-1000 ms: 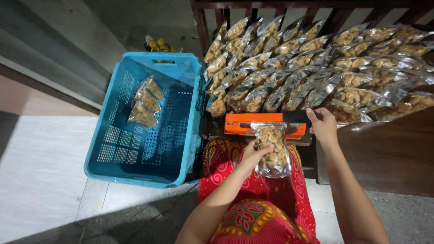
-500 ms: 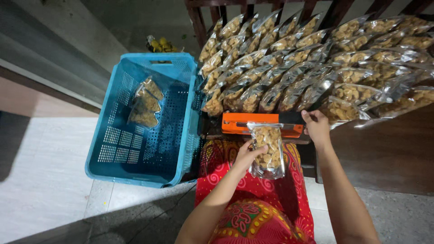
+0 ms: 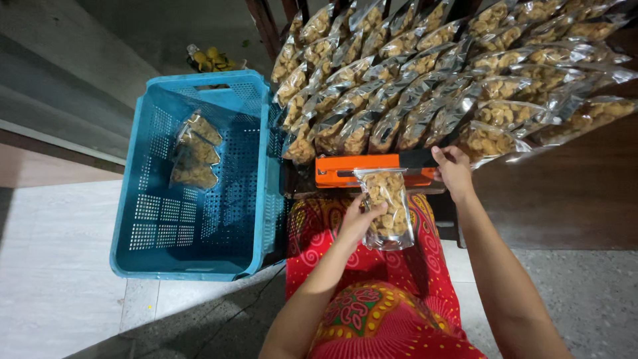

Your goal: The person seals individual transparent bags of cashew nuts using an orange handheld heat sealer. They pick up each bag, place it on the sealer, press down to seal, and then drop the sealed bag into a blue plastic basket. The process is repeated for multiple bags.

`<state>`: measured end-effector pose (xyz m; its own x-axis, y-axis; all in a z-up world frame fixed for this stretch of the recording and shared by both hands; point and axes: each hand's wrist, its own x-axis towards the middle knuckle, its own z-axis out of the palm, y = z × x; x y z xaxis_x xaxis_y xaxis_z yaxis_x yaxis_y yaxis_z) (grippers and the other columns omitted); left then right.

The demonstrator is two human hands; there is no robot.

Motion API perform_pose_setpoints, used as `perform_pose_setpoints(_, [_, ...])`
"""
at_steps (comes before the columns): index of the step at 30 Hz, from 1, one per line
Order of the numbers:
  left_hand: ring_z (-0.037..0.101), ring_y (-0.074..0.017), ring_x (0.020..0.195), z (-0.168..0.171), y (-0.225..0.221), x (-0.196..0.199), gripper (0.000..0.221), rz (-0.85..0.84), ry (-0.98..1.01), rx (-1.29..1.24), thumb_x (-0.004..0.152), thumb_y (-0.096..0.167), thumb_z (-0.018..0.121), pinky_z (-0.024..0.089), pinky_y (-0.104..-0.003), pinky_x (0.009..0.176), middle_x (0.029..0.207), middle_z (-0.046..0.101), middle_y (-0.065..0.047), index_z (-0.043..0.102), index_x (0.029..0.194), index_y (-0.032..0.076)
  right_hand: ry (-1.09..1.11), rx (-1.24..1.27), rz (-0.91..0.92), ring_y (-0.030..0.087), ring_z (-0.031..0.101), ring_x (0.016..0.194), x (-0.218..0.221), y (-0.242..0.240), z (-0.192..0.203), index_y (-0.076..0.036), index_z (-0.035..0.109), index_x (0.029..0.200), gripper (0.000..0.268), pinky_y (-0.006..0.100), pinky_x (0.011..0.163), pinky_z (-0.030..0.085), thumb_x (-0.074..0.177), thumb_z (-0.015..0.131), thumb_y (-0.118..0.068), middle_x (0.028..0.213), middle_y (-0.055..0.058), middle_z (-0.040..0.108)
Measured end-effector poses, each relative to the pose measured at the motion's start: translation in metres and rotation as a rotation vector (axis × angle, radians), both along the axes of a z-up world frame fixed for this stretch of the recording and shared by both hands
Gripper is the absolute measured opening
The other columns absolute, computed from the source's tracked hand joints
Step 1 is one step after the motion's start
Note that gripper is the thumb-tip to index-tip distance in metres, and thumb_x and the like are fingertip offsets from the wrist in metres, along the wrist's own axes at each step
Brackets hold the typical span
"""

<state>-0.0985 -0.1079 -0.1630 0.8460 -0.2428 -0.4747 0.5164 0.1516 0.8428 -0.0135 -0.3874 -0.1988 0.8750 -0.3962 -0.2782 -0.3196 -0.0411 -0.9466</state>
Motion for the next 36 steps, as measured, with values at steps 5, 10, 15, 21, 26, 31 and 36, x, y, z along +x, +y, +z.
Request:
perform_pose_setpoints(5, [0.050, -0.0471, 0.120, 0.029, -0.003, -0.019, 0.122, -0.134, -0.043, 0.232, 0.074, 0.038, 0.083, 0.046, -0.058, 0.095, 0.141, 0.046, -0.031, 0.005, 0.165, 0.017, -0.002, -0.019, -0.030, 0.006, 0.056, 0.060, -0.001, 0.004, -0.001, -0.010, 0.065, 0.104, 0.031, 0.024, 0.053, 0.053, 0.097, 0.073, -0.038, 0.077, -0.003, 0.059])
perform_pose_setpoints(10, [0.021, -0.0558, 0.152, 0.028, 0.011, -0.048, 0.127, -0.262, -0.496, 0.436, 0.074, 0.040, 0.091, 0.036, -0.055, 0.120, 0.164, 0.003, -0.035, 0.010, 0.169, 0.017, 0.037, -0.030, -0.050, 0.006, 0.056, 0.062, 0.000, 0.001, -0.007, -0.010, 0.065, 0.106, 0.031, 0.025, 0.054, 0.054, 0.098, 0.073, -0.039, 0.081, -0.004, 0.058])
perform_pose_setpoints(15, [0.005, -0.0577, 0.153, 0.027, 0.019, -0.054, 0.129, -0.323, -0.493, 0.437, 0.071, 0.033, 0.096, 0.028, -0.056, 0.121, 0.163, -0.005, -0.037, 0.011, 0.166, 0.016, 0.003, -0.055, -0.047, 0.006, 0.057, 0.062, -0.001, 0.003, -0.004, -0.010, 0.066, 0.108, 0.031, 0.024, 0.053, 0.052, 0.099, 0.075, -0.039, 0.083, -0.005, 0.062])
perform_pose_setpoints(21, [0.020, -0.0540, 0.153, 0.040, 0.024, -0.062, 0.122, -0.340, -0.710, 0.413, 0.064, 0.011, 0.089, 0.038, -0.051, 0.117, 0.168, -0.006, -0.034, 0.021, 0.164, 0.023, -0.383, -0.867, -0.071, 0.030, 0.058, 0.084, -0.012, 0.026, 0.019, -0.004, 0.072, 0.102, 0.022, 0.042, 0.076, 0.051, 0.091, 0.085, -0.017, 0.096, 0.014, 0.056])
perform_pose_setpoints(26, [0.031, -0.0522, 0.149, 0.041, 0.029, -0.058, 0.106, -0.409, -0.755, 0.628, 0.076, 0.014, 0.090, 0.046, -0.051, 0.114, 0.168, 0.010, -0.027, 0.029, 0.161, 0.022, -0.435, -1.098, -0.008, 0.032, 0.060, 0.102, -0.026, 0.039, 0.039, -0.008, 0.075, 0.098, 0.016, 0.048, 0.097, 0.045, 0.099, 0.080, -0.024, 0.100, 0.009, 0.065])
perform_pose_setpoints(31, [0.036, -0.0538, 0.143, 0.041, 0.035, -0.056, 0.116, -0.361, -0.862, 0.734, 0.063, 0.024, 0.095, 0.042, -0.057, 0.113, 0.165, 0.018, -0.025, 0.031, 0.160, 0.022, -0.499, -1.457, 0.111, 0.026, 0.062, 0.104, -0.031, 0.037, 0.050, -0.010, 0.076, 0.094, 0.032, 0.046, 0.101, 0.041, 0.109, 0.072, -0.038, 0.096, 0.004, 0.064])
perform_pose_setpoints(36, [0.027, -0.0584, 0.145, 0.037, 0.032, -0.052, 0.119, -0.360, -0.998, 0.849, 0.061, 0.029, 0.097, 0.029, -0.062, 0.119, 0.165, 0.016, -0.027, 0.031, 0.159, 0.022, -0.471, -1.533, 0.143, 0.025, 0.062, 0.097, -0.029, 0.041, 0.060, -0.010, 0.076, 0.093, 0.045, 0.047, 0.100, 0.040, 0.110, 0.066, -0.051, 0.095, 0.003, 0.066])
